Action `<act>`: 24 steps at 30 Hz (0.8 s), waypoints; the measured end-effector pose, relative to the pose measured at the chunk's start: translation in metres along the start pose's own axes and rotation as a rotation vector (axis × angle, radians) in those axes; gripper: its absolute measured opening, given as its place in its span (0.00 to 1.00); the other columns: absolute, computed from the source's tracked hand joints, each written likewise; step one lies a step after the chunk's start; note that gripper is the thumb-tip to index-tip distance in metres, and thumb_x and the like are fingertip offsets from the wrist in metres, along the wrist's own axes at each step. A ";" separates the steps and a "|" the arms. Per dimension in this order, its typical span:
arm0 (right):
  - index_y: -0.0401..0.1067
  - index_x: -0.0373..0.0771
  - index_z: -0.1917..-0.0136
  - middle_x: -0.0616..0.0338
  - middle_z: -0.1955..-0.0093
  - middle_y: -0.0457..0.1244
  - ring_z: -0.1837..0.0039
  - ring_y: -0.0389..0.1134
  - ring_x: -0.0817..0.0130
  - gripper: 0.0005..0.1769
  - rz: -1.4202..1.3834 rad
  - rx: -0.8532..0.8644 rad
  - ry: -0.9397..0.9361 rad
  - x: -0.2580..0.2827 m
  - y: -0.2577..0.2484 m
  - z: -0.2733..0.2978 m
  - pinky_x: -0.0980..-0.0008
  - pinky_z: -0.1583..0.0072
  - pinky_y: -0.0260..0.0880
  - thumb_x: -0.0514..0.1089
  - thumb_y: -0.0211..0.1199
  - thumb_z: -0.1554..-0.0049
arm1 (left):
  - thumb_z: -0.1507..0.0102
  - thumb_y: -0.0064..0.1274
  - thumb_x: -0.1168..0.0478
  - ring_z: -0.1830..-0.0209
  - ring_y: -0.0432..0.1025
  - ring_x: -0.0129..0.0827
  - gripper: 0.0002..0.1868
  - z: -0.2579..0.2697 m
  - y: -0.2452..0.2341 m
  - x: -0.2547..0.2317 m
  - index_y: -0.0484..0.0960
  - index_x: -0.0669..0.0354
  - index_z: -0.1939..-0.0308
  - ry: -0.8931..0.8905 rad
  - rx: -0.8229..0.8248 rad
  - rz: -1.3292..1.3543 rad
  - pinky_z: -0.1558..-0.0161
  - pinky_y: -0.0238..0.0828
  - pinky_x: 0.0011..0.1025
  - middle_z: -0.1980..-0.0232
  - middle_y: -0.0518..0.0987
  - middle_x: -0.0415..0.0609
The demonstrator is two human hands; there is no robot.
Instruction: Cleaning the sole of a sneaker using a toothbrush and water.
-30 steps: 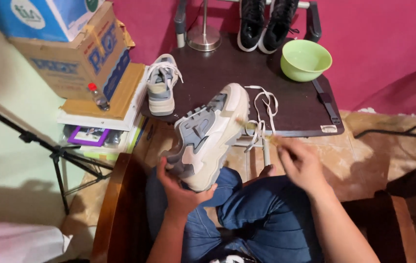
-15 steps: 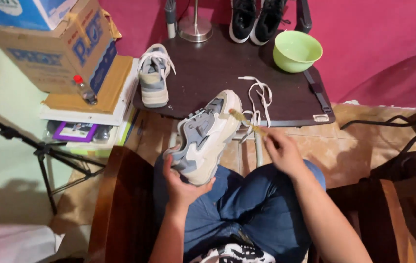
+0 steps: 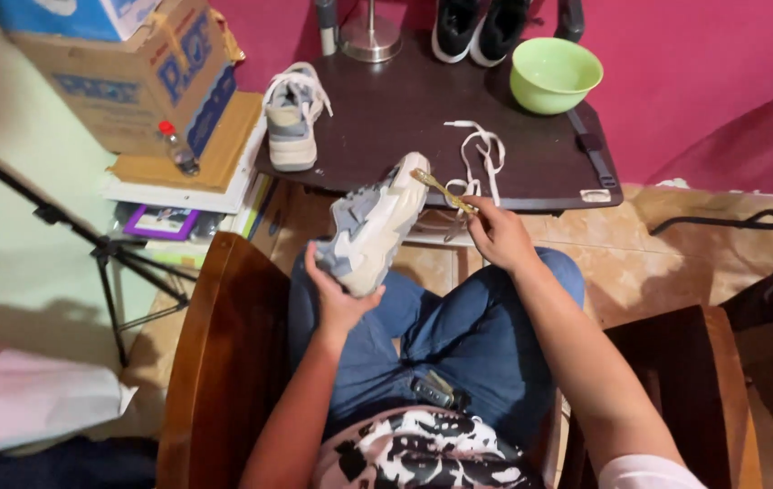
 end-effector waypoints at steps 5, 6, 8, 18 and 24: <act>0.73 0.50 0.34 0.41 0.60 0.69 0.55 0.72 0.39 0.19 0.098 -0.128 -0.129 -0.004 -0.008 0.007 0.42 0.50 0.71 0.44 0.57 0.38 | 0.66 0.77 0.67 0.26 0.56 0.67 0.78 0.000 0.002 -0.007 0.36 0.59 0.22 -0.169 0.052 -0.010 0.25 0.44 0.56 0.29 0.60 0.75; 0.74 0.49 0.36 0.46 0.60 0.68 0.56 0.72 0.44 0.19 0.138 -0.152 -0.251 0.005 -0.009 0.013 0.46 0.52 0.73 0.42 0.59 0.41 | 0.67 0.77 0.66 0.27 0.58 0.66 0.78 0.002 0.001 -0.009 0.37 0.59 0.23 -0.154 0.055 -0.051 0.26 0.47 0.56 0.30 0.61 0.75; 0.75 0.48 0.38 0.51 0.61 0.68 0.58 0.72 0.50 0.19 0.181 -0.177 -0.377 0.008 -0.009 0.019 0.50 0.54 0.74 0.40 0.62 0.44 | 0.67 0.77 0.66 0.28 0.60 0.66 0.78 0.003 0.002 -0.009 0.38 0.59 0.23 -0.136 0.055 -0.090 0.27 0.50 0.56 0.30 0.63 0.75; 0.74 0.50 0.34 0.56 0.67 0.64 0.64 0.70 0.53 0.24 0.236 -0.213 -0.406 -0.026 -0.007 0.038 0.53 0.59 0.74 0.40 0.60 0.44 | 0.66 0.78 0.53 0.38 0.72 0.60 0.64 0.014 0.008 -0.056 0.55 0.53 0.31 0.527 0.050 -0.404 0.43 0.74 0.46 0.31 0.69 0.67; 0.75 0.51 0.35 0.57 0.66 0.64 0.65 0.69 0.52 0.23 0.282 -0.233 -0.422 -0.025 0.000 0.047 0.53 0.60 0.73 0.41 0.60 0.44 | 0.62 0.76 0.50 0.39 0.74 0.53 0.61 0.024 0.012 -0.049 0.56 0.41 0.30 0.613 0.064 -0.487 0.48 0.78 0.41 0.30 0.70 0.61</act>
Point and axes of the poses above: each hand's wrist, its own z-axis away from the middle knuckle, its own y-axis out of the palm, x = y × z, the point moved 8 cm from there along -z, towards the middle knuckle
